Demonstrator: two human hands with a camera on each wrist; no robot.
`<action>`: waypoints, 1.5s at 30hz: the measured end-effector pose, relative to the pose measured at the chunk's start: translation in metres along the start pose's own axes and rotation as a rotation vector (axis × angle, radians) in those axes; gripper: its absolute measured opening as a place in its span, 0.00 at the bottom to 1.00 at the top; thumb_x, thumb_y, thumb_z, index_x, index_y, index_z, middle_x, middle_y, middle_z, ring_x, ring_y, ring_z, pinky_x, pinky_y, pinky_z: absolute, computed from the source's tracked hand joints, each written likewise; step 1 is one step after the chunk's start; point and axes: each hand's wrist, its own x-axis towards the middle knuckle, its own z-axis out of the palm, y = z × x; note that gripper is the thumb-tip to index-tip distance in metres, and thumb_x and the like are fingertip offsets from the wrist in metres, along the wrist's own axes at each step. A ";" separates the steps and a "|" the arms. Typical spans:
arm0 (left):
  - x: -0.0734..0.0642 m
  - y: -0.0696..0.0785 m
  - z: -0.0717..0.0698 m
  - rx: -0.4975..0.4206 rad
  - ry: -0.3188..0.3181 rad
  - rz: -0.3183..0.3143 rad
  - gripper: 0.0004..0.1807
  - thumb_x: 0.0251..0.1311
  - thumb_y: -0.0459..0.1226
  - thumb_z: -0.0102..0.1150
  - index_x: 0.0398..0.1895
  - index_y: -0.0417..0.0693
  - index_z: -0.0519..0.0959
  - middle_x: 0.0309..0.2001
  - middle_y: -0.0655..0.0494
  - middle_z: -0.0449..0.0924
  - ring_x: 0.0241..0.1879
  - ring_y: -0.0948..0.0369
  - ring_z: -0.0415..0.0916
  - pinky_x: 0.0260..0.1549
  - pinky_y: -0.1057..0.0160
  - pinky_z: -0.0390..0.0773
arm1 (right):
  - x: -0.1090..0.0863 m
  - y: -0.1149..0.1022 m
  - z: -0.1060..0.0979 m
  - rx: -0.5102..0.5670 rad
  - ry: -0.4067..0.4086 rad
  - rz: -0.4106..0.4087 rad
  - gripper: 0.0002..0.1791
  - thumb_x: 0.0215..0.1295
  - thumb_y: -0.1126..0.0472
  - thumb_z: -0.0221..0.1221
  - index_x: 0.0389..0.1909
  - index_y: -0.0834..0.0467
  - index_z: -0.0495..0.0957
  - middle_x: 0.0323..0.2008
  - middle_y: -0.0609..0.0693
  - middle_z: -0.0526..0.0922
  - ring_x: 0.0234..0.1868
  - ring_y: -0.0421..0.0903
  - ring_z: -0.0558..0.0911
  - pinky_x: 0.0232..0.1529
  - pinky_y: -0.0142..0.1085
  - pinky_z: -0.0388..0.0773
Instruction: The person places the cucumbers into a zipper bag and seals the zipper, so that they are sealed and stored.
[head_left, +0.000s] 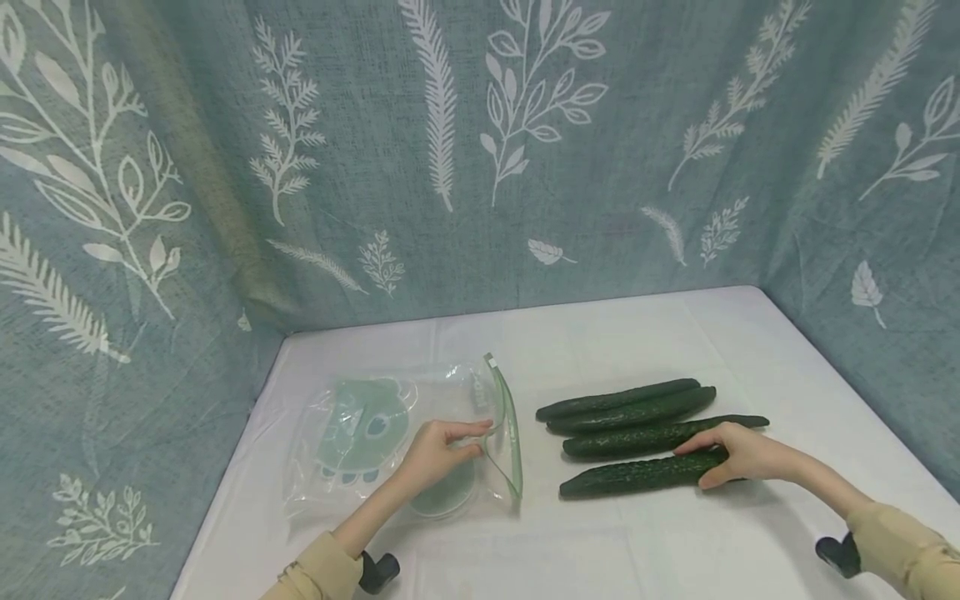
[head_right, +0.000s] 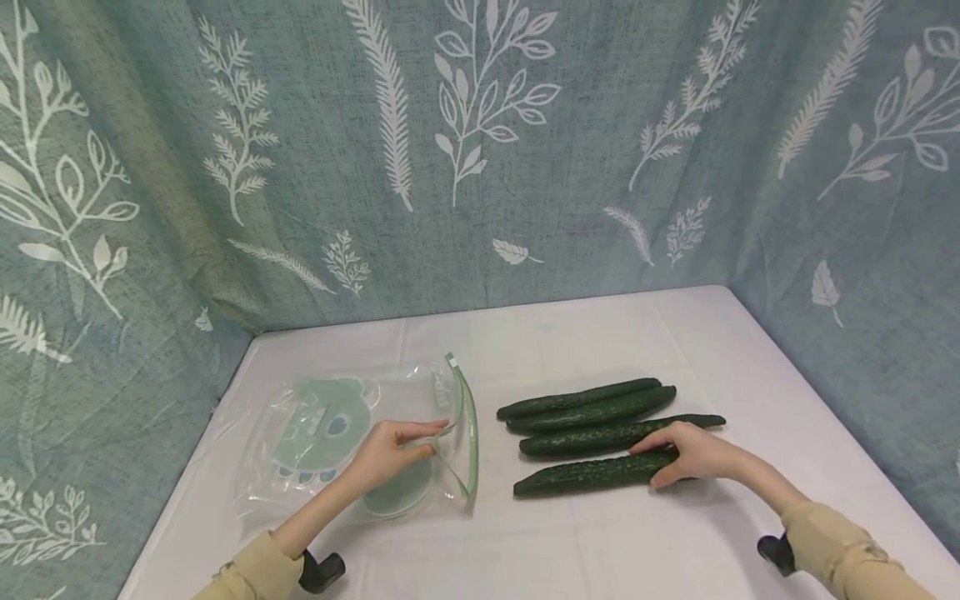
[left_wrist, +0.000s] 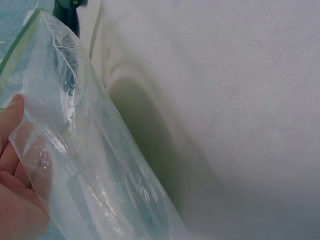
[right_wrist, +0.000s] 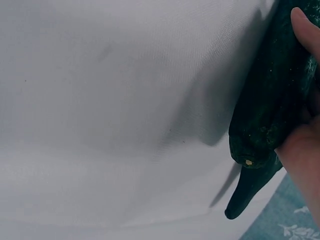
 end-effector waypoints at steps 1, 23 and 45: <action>0.000 0.000 0.000 0.002 0.000 0.001 0.15 0.54 0.32 0.64 0.46 0.47 0.83 0.54 0.54 0.81 0.60 0.50 0.73 0.60 0.46 0.72 | 0.000 0.001 0.000 0.004 0.002 0.003 0.29 0.51 0.46 0.68 0.52 0.56 0.79 0.51 0.59 0.82 0.54 0.62 0.77 0.48 0.53 0.79; -0.003 -0.001 -0.002 0.014 0.012 0.008 0.15 0.54 0.34 0.65 0.47 0.50 0.83 0.55 0.54 0.80 0.61 0.48 0.72 0.59 0.45 0.72 | -0.002 -0.003 0.004 0.086 0.048 -0.004 0.28 0.52 0.50 0.68 0.51 0.62 0.79 0.50 0.62 0.82 0.53 0.49 0.80 0.44 0.26 0.78; -0.004 -0.001 -0.001 0.021 0.018 0.002 0.16 0.54 0.34 0.65 0.47 0.50 0.83 0.55 0.55 0.80 0.61 0.48 0.72 0.59 0.46 0.72 | -0.004 -0.008 0.001 0.217 0.096 0.086 0.25 0.58 0.53 0.65 0.54 0.62 0.77 0.55 0.65 0.78 0.50 0.22 0.74 0.43 0.25 0.78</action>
